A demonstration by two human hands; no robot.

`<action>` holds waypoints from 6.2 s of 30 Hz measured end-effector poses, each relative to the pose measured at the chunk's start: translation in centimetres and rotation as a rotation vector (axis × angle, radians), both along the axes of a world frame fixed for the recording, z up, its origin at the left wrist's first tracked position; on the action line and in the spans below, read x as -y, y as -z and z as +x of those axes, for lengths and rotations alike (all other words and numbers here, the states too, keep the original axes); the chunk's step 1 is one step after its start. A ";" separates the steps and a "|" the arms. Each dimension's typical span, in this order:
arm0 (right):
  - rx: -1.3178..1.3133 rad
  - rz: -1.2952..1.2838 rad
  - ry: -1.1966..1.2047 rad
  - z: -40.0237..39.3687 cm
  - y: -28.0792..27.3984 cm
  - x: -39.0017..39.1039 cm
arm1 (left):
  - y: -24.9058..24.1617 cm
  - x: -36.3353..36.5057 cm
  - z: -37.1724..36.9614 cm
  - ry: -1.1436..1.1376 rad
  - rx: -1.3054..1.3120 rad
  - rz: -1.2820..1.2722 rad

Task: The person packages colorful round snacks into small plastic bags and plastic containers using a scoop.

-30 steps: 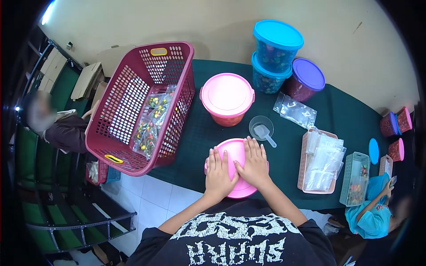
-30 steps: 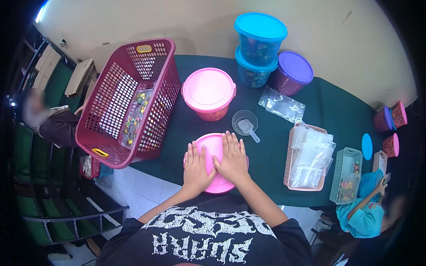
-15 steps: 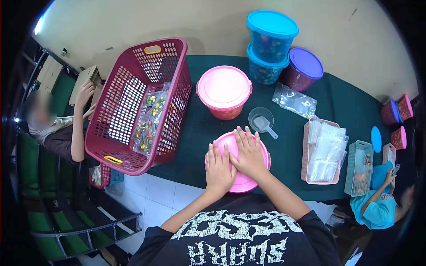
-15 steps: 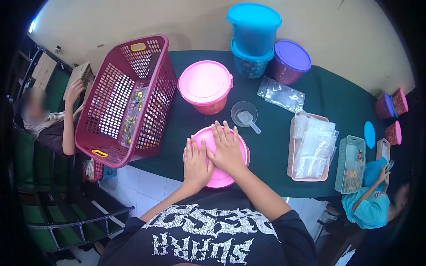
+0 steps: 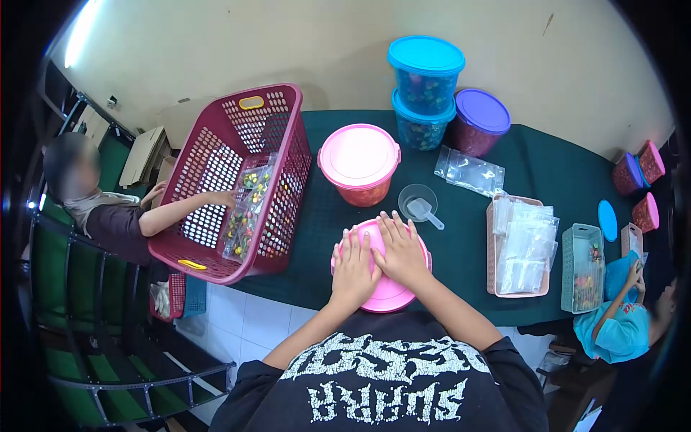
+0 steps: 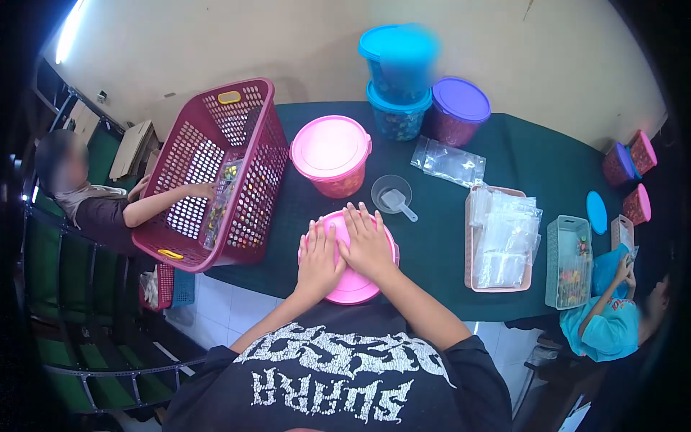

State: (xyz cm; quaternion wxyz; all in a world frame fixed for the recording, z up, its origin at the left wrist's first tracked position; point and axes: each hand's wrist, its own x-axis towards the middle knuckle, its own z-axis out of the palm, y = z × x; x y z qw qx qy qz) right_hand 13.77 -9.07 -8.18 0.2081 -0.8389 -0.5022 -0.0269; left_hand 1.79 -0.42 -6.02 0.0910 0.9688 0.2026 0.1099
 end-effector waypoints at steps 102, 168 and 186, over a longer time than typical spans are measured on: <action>-0.131 -0.137 0.154 -1.1 -2.1 0.6 | -0.4 -0.2 0.5 -0.002 -0.097 -0.063; -0.032 0.040 -0.147 -6.2 -1.5 4.2 | 0.9 0.9 -2.9 0.220 0.601 -0.076; -1.642 0.496 0.437 -3.3 1.2 9.9 | 2.3 -14.7 8.4 -0.543 0.492 -1.634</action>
